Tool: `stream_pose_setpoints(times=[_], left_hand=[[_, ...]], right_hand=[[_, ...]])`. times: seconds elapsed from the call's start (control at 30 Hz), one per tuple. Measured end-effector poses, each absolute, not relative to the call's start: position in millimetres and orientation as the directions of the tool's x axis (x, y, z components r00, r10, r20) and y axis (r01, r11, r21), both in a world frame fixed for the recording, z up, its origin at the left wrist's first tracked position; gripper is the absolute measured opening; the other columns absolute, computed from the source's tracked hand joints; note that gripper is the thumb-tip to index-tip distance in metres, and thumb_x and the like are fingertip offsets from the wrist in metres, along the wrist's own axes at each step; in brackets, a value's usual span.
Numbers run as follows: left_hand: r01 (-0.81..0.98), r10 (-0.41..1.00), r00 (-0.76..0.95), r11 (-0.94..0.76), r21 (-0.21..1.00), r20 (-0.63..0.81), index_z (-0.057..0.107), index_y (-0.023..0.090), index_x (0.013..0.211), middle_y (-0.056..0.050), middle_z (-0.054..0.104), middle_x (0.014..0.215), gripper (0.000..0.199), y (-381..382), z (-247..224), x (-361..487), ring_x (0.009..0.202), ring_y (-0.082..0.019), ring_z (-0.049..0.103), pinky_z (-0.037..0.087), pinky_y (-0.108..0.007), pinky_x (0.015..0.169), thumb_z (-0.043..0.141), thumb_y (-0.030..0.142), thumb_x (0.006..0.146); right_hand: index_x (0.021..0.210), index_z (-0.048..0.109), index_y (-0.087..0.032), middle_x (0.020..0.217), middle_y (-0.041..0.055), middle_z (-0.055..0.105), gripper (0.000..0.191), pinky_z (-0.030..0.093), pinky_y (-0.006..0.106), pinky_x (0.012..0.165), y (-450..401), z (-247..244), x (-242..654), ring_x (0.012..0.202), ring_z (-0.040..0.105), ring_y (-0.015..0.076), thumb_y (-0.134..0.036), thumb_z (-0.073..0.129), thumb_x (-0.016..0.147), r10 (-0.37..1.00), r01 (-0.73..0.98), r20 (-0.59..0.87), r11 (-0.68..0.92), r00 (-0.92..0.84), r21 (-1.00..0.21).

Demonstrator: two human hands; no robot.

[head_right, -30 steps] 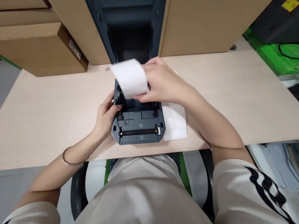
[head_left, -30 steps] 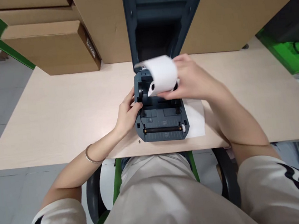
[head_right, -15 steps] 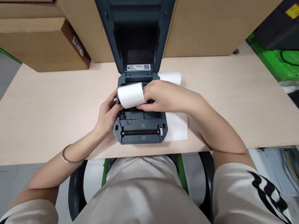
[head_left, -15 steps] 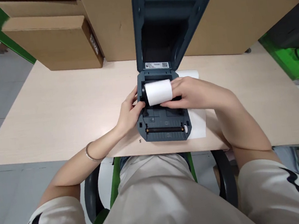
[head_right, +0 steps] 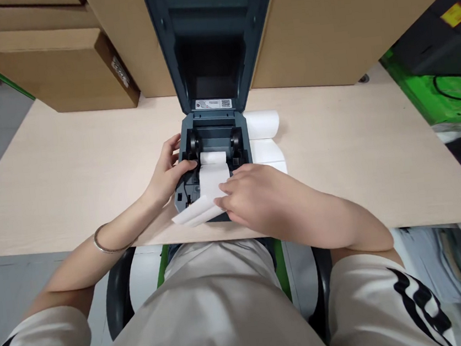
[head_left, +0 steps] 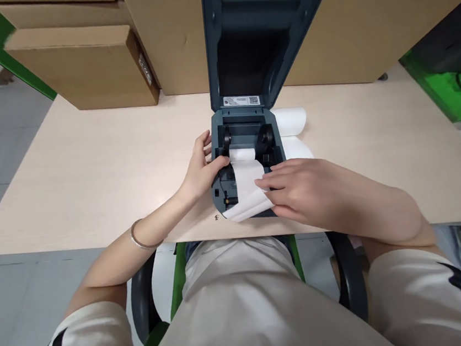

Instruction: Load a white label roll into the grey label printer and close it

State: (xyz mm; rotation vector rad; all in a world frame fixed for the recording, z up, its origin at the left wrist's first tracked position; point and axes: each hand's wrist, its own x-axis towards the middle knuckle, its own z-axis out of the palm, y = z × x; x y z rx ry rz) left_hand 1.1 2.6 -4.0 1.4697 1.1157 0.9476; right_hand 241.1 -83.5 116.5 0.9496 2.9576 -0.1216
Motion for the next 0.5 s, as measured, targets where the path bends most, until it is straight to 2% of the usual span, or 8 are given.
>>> stream_pose_setpoints(times=[0.1, 0.23, 0.4, 0.5], left_hand=[[0.202, 0.963, 0.268, -0.065, 0.977, 0.009, 0.031, 0.026, 0.168, -0.02, 0.049, 0.177, 0.101, 6.1, -5.7, -0.9, 0.153, -0.038, 0.061, 0.056, -0.057, 0.123, 0.079, 0.043, 0.081], [0.197, 0.958, 0.288, -0.078, 0.977, 0.019, 0.032, 0.027, 0.167, -0.019, 0.05, 0.176, 0.101, 7.8, -6.4, -2.4, 0.15, -0.037, 0.063, 0.058, -0.056, 0.12, 0.08, 0.044, 0.08], [0.192, 0.956, 0.286, -0.115, 0.975, 0.056, 0.038, 0.027, 0.165, -0.019, 0.052, 0.174, 0.092, 8.0, -9.4, -3.0, 0.148, -0.037, 0.064, 0.061, -0.054, 0.115, 0.079, 0.042, 0.083], [0.196, 0.953, 0.285, -0.168, 0.966, 0.108, 0.042, 0.028, 0.162, -0.016, 0.058, 0.169, 0.085, 8.6, -11.8, -3.8, 0.151, -0.036, 0.062, 0.06, -0.052, 0.117, 0.077, 0.037, 0.085]], right_hand=[[0.101, 0.085, -0.02, 0.103, 0.0094, 0.085, 0.029, 0.061, 0.041, 0.093, -87.8, 115.3, 240.3, 0.093, 0.079, 0.0255, -0.012, 0.059, 0.109, 0.578, 0.58, -0.043, 0.813, -0.815, -0.05], [0.106, 0.085, -0.017, 0.106, 0.0107, 0.085, 0.03, 0.06, 0.043, 0.105, -90.5, 111.2, 241.3, 0.095, 0.079, 0.0249, -0.014, 0.056, 0.112, 0.554, 0.554, 0.011, 0.832, -0.832, -0.01], [0.106, 0.085, -0.015, 0.107, 0.0118, 0.086, 0.027, 0.062, 0.041, 0.091, -95.3, 113.4, 240.1, 0.085, 0.078, 0.0253, -0.008, 0.059, 0.105, 0.531, 0.528, -0.014, 0.845, -0.847, 0.087], [0.097, 0.084, -0.014, 0.106, 0.0137, 0.086, 0.026, 0.063, 0.043, 0.088, -98.2, 116.7, 238.7, 0.085, 0.079, 0.0275, -0.005, 0.061, 0.102, 0.55, 0.548, -0.024, 0.835, -0.835, 0.049]])
